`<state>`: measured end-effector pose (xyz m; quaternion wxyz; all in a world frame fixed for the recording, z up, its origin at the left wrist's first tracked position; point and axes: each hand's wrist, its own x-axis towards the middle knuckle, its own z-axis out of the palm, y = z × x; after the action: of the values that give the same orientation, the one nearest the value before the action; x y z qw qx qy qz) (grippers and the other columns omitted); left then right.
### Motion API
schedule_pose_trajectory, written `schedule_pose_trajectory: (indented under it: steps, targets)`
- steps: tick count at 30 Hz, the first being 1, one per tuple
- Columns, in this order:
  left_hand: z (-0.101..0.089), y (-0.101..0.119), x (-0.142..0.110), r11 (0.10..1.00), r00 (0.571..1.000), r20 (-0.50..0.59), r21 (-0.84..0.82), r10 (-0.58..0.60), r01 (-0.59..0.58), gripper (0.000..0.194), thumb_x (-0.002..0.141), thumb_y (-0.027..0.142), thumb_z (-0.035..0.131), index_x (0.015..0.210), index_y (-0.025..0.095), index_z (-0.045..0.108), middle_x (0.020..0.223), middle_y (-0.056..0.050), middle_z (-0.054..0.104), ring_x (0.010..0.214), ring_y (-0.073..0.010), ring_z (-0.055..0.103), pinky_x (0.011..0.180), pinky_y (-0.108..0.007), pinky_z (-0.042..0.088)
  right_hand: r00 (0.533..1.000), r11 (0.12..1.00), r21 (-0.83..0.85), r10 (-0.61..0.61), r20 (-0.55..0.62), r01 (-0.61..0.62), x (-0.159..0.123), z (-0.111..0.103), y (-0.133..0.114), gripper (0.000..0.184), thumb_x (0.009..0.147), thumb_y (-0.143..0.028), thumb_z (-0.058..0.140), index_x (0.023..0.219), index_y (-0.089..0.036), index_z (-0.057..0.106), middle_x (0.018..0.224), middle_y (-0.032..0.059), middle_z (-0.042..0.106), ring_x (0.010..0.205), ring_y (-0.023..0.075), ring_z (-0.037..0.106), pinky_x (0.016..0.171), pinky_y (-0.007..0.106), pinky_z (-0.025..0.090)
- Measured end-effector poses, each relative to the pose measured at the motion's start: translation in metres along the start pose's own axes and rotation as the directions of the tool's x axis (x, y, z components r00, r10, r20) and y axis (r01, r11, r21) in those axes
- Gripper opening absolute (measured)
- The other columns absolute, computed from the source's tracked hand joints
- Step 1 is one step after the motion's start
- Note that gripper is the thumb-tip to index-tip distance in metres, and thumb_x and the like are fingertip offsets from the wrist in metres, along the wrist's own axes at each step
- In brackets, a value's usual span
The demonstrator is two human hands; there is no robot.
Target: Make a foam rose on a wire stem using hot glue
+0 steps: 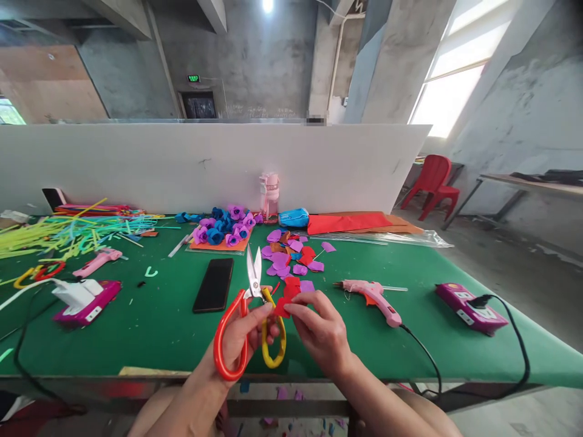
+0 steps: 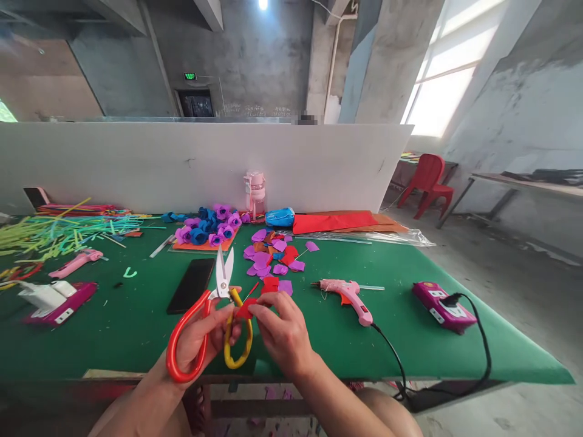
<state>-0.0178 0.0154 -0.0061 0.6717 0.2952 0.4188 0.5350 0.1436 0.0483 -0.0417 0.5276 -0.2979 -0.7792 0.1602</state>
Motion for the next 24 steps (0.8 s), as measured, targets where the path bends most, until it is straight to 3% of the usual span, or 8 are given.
schedule_pose_trajectory:
  steps: [3,6,9,12,16,19,21,24]
  targets:
    - [-0.001,-0.003,0.0,1.0,0.999,-0.012,0.009,0.029,-0.029,0.048,0.067,0.02,0.07,0.111,0.016,0.051,0.07,0.0,0.062,0.055,-0.0095,0.057,0.051,-0.02,0.043,0.999,0.999,0.04,-0.014,0.035,0.013,-0.004,0.004,0.002,0.03,0.08,-0.013,0.055,0.099,-0.033,0.069,0.089,0.0056,0.064,0.081,0.0183,0.055,0.074,0.032,0.044]
    - [-0.004,-0.008,0.001,0.994,0.995,-0.047,0.068,0.085,-0.082,0.047,0.066,0.02,0.071,0.11,0.017,0.053,0.071,0.001,0.061,0.053,-0.0087,0.055,0.052,-0.021,0.043,0.975,0.949,0.235,0.222,-0.021,-0.211,0.0,0.009,-0.001,0.022,0.08,-0.02,0.058,0.097,-0.03,0.068,0.091,0.0046,0.064,0.084,0.0174,0.056,0.077,0.03,0.043]
    - [-0.005,-0.01,0.001,0.96,0.977,-0.054,0.206,0.207,-0.192,0.048,0.068,0.023,0.069,0.112,0.019,0.051,0.072,0.002,0.059,0.052,-0.0088,0.055,0.052,-0.021,0.044,0.812,0.646,0.544,0.57,0.122,-0.535,0.006,0.014,-0.007,0.02,0.082,-0.037,0.056,0.092,-0.022,0.066,0.076,0.003,0.062,0.066,0.0133,0.055,0.064,0.025,0.044]
    - [-0.001,-0.01,0.0,0.918,0.962,-0.035,0.312,0.27,-0.246,0.048,0.07,0.026,0.067,0.114,0.021,0.048,0.074,0.002,0.058,0.054,-0.0094,0.055,0.053,-0.022,0.045,0.686,0.315,0.675,0.613,0.392,-0.667,0.008,0.019,-0.012,0.023,0.077,-0.04,0.062,0.079,-0.017,0.064,0.065,-0.0001,0.059,0.055,0.0087,0.05,0.055,0.021,0.041]
    - [0.003,-0.006,-0.003,0.895,0.96,-0.008,0.364,0.28,-0.258,0.044,0.074,0.028,0.062,0.115,0.02,0.047,0.077,0.0,0.059,0.058,-0.0122,0.058,0.057,-0.025,0.048,0.672,0.191,0.764,0.634,0.383,-0.616,0.009,0.019,-0.012,0.02,0.067,-0.029,0.074,0.069,-0.015,0.061,0.062,-0.0021,0.059,0.053,0.0064,0.051,0.054,0.018,0.042]
    - [0.002,-0.003,-0.011,0.952,0.985,0.141,0.275,0.099,-0.135,0.035,0.076,0.025,0.056,0.109,0.015,0.051,0.076,-0.005,0.062,0.064,-0.0167,0.061,0.063,-0.03,0.049,0.566,-0.041,0.84,0.721,0.4,-0.542,0.015,0.01,-0.003,0.019,0.064,-0.025,0.076,0.072,-0.016,0.062,0.062,-0.0034,0.06,0.051,0.0056,0.053,0.053,0.017,0.046]
    - [0.0,-0.004,-0.017,0.977,0.953,0.293,0.215,-0.073,0.009,0.027,0.074,0.023,0.053,0.098,0.012,0.057,0.072,-0.007,0.064,0.064,-0.0191,0.062,0.063,-0.033,0.049,0.493,-0.195,0.868,0.757,0.43,-0.457,0.02,0.001,0.006,0.02,0.063,-0.022,0.077,0.074,-0.016,0.062,0.063,-0.0032,0.061,0.053,0.0063,0.056,0.053,0.017,0.049]
    - [-0.005,-0.012,-0.025,0.965,0.889,0.396,0.214,-0.229,0.153,0.017,0.075,0.022,0.05,0.081,0.01,0.062,0.067,-0.009,0.065,0.064,-0.0188,0.062,0.063,-0.032,0.048,0.471,-0.29,0.894,0.771,0.429,-0.341,0.026,-0.011,0.018,0.016,0.066,-0.018,0.075,0.074,-0.015,0.062,0.065,-0.0017,0.063,0.056,0.0066,0.059,0.054,0.015,0.051]
